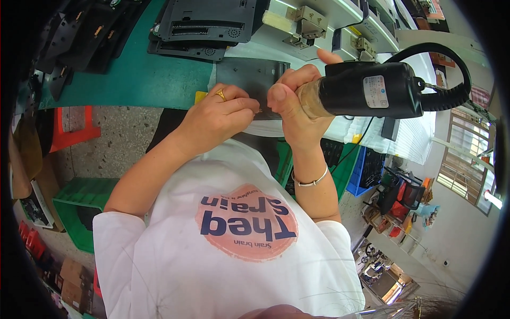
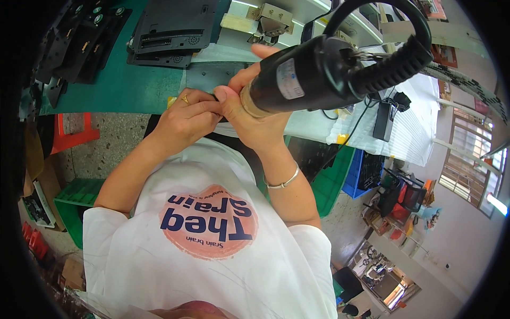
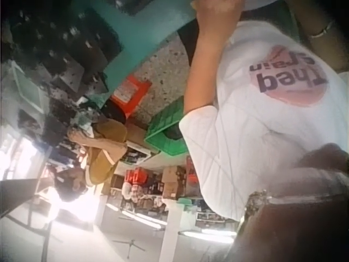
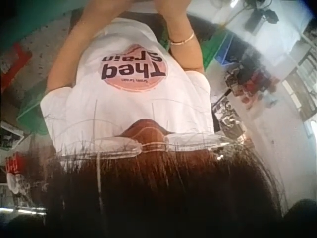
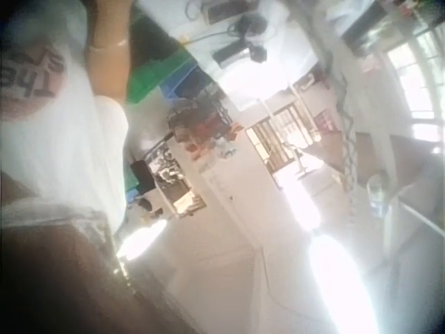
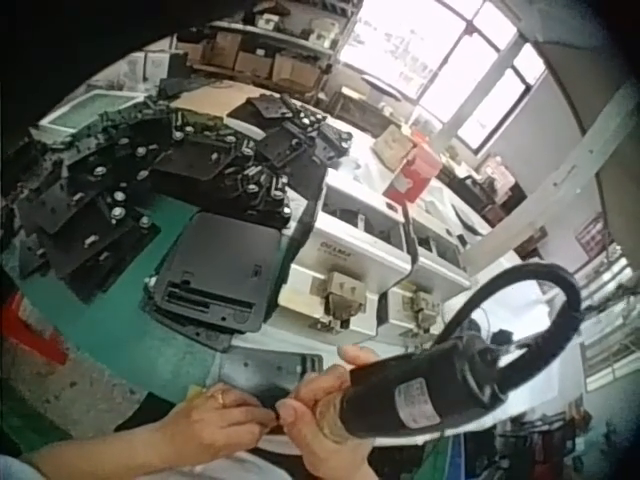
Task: The person assembles plastic housing components by securing them together with screws using an electric screwdriver.
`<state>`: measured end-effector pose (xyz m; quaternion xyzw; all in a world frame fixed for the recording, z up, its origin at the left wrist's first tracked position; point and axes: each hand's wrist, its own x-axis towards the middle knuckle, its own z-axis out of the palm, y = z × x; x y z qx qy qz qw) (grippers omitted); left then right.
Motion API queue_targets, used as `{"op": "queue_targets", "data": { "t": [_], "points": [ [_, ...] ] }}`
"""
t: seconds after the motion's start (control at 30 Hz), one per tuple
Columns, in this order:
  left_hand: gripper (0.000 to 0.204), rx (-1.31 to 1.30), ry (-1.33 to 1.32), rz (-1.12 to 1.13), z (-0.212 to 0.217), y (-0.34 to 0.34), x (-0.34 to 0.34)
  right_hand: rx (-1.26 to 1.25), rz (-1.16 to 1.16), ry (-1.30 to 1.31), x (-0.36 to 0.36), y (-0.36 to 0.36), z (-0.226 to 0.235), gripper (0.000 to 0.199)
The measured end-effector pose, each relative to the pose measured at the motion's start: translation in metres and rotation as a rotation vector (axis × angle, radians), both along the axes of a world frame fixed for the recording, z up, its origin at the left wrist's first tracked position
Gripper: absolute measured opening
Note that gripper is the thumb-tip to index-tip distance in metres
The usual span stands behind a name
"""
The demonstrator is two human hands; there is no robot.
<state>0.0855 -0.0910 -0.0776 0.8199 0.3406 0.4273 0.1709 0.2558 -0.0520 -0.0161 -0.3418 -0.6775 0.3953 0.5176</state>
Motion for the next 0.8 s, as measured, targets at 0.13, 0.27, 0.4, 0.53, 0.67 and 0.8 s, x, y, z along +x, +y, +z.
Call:
{"op": "queue_targets", "data": {
  "t": [0.13, 0.27, 0.4, 0.53, 0.67, 0.8],
  "points": [
    [0.012, -0.024, -0.011, -0.008, 0.001, 0.001, 0.0, 0.036, 0.005, -0.044, 0.001, 0.004, 0.005, 0.077],
    [0.013, -0.045, -0.035, -0.006, 0.001, -0.001, 0.002, 0.002, 0.038, 0.075, 0.002, -0.002, -0.001, 0.072],
    [0.013, -0.084, -0.067, -0.002, 0.001, -0.002, 0.002, -0.019, -0.009, 0.275, -0.007, -0.014, -0.001, 0.062],
    [0.013, -0.122, -0.083, 0.017, 0.004, 0.0, 0.0, -0.004, -0.038, 0.301, -0.011, -0.02, 0.001, 0.055],
    [0.014, -0.142, -0.059, -0.005, 0.003, 0.001, 0.0, 0.019, -0.051, 0.202, -0.011, -0.014, -0.001, 0.049],
    [0.017, -0.164, -0.144, 0.049, 0.012, 0.002, -0.002, 0.033, -0.062, 0.117, -0.01, -0.014, -0.006, 0.048]
  ]
}}
